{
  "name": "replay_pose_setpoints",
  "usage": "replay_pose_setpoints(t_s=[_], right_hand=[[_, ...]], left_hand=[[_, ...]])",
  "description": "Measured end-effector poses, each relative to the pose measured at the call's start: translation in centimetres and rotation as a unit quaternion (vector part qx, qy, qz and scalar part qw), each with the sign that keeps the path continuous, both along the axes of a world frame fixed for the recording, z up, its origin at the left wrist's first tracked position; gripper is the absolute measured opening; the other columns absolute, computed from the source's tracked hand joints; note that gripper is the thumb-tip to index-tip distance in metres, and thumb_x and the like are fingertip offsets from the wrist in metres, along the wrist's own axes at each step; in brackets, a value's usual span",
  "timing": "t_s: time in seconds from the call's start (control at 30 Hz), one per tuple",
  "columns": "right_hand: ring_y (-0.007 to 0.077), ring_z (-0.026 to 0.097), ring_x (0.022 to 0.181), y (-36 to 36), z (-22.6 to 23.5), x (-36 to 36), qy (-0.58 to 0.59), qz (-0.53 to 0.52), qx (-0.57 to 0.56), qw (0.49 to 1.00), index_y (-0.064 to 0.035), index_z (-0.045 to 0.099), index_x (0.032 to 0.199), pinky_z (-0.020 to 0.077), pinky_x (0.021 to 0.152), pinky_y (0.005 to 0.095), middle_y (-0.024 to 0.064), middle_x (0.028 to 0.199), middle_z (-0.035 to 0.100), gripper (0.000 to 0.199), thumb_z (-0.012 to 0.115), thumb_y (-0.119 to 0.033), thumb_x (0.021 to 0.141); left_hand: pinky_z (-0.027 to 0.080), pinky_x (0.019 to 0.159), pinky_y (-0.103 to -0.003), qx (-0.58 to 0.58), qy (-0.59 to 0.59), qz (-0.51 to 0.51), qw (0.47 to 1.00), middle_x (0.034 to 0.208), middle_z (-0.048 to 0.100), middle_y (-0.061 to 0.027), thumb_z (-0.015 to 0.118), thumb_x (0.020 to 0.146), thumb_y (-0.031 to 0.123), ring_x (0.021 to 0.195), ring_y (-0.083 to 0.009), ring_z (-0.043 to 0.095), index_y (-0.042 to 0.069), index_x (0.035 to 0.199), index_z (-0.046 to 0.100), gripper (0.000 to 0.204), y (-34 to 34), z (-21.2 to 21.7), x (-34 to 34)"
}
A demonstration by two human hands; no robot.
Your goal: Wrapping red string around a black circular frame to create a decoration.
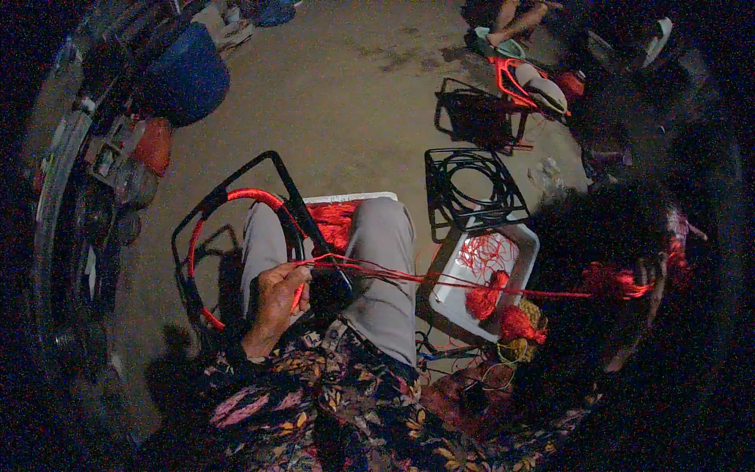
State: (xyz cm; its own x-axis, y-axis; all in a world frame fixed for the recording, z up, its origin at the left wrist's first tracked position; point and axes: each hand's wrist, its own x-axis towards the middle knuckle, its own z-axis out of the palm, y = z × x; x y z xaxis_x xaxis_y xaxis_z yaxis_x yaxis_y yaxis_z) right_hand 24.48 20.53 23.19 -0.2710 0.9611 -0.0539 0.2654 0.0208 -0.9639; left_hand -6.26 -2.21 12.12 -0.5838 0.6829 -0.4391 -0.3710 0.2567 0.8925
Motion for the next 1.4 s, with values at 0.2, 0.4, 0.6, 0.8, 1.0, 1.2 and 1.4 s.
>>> replay_pose_setpoints(t_s=[0.2, 0.4, 0.6, 0.8, 1.0, 1.2, 1.4], right_hand=[[0.0185, 0.062, 0.086, -0.4, -0.5, -0.3, -0.018, 0.001, -0.025, 1.000, -0.0017, 0.055, 0.115, 0.0528, 0.074, 0.0281, 0.0106, 0.098, 0.064, 0.033, 0.065, -0.011, 0.085], [0.0194, 0.061, 0.088, 0.2, -2.2, -1.9, -0.020, 0.041, -0.044, 0.998, -0.0014, 0.054, 0.118, 0.0520, 0.075, 0.0276, 0.0112, 0.101, 0.063, 0.036, 0.065, -0.012, 0.085], [0.0204, 0.060, 0.089, -0.2, -1.8, -4.2, -0.021, 0.076, -0.032, 0.996, -0.0010, 0.053, 0.120, 0.0513, 0.075, 0.0271, 0.0119, 0.103, 0.062, 0.040, 0.066, -0.013, 0.084], [0.0213, 0.058, 0.090, -2.8, -6.5, -9.4, -0.082, 0.231, -0.069, 0.967, -0.0006, 0.052, 0.122, 0.0506, 0.076, 0.0265, 0.0125, 0.106, 0.061, 0.043, 0.066, -0.013, 0.084], [0.0173, 0.059, 0.081, -6.4, -8.4, -14.3, -0.039, 0.439, -0.098, 0.892, -0.0002, 0.058, 0.115, 0.0489, 0.070, 0.0263, 0.0091, 0.096, 0.063, 0.038, 0.068, -0.013, 0.080], [0.0089, 0.057, 0.068, -6.3, -4.4, -12.7, -0.005, 0.362, -0.226, 0.904, -0.0034, 0.063, 0.100, 0.0458, 0.061, 0.0249, -0.0016, 0.079, 0.063, 0.023, 0.066, -0.009, 0.078], [0.0110, 0.057, 0.071, -8.2, -3.8, -16.5, -0.029, 0.283, -0.229, 0.931, -0.0056, 0.058, 0.111, 0.0463, 0.063, 0.0261, -0.0012, 0.086, 0.062, 0.033, 0.068, -0.014, 0.081]], left_hand=[[0.032, 0.037, -0.022, -0.008, -0.020, -0.010, 1.000, 0.055, 0.054, -0.0015, 0.057, 0.090, 0.019, 0.040, -0.0082, 0.046, 0.005, 0.074, 0.058, 0.021, 0.1, 1.2, 0.0], [0.031, 0.036, -0.022, 0.042, -0.038, 0.025, 0.998, 0.054, 0.053, -0.0023, 0.059, 0.089, 0.018, 0.039, -0.0081, 0.046, 0.006, 0.072, 0.053, 0.022, -0.2, 0.8, -0.5], [0.033, 0.036, -0.021, 0.041, -0.046, 0.000, 0.998, 0.056, 0.054, -0.0021, 0.062, 0.088, 0.020, 0.040, -0.0081, 0.048, 0.004, 0.076, 0.056, 0.021, -0.3, 1.4, -0.5], [0.034, 0.037, -0.021, 0.037, -0.039, 0.021, 0.998, 0.060, 0.056, -0.0021, 0.061, 0.088, 0.021, 0.043, -0.0080, 0.050, 0.003, 0.078, 0.059, 0.021, -0.7, 1.1, 0.0], [0.035, 0.036, -0.022, 0.033, -0.031, -0.011, 0.999, 0.062, 0.057, -0.0030, 0.060, 0.089, 0.027, 0.043, -0.0088, 0.052, 0.003, 0.083, 0.060, 0.025, -0.8, 1.9, -0.3], [0.035, 0.036, -0.022, 0.022, -0.095, -0.041, 0.994, 0.063, 0.058, -0.0031, 0.058, 0.090, 0.028, 0.044, -0.0089, 0.052, 0.004, 0.086, 0.059, 0.024, -1.1, 1.5, -1.1], [0.035, 0.037, -0.022, 0.044, -0.058, -0.055, 0.996, 0.061, 0.057, -0.0018, 0.058, 0.090, 0.027, 0.044, -0.0073, 0.050, 0.005, 0.082, 0.058, 0.024, -0.6, 1.3, -0.9]])
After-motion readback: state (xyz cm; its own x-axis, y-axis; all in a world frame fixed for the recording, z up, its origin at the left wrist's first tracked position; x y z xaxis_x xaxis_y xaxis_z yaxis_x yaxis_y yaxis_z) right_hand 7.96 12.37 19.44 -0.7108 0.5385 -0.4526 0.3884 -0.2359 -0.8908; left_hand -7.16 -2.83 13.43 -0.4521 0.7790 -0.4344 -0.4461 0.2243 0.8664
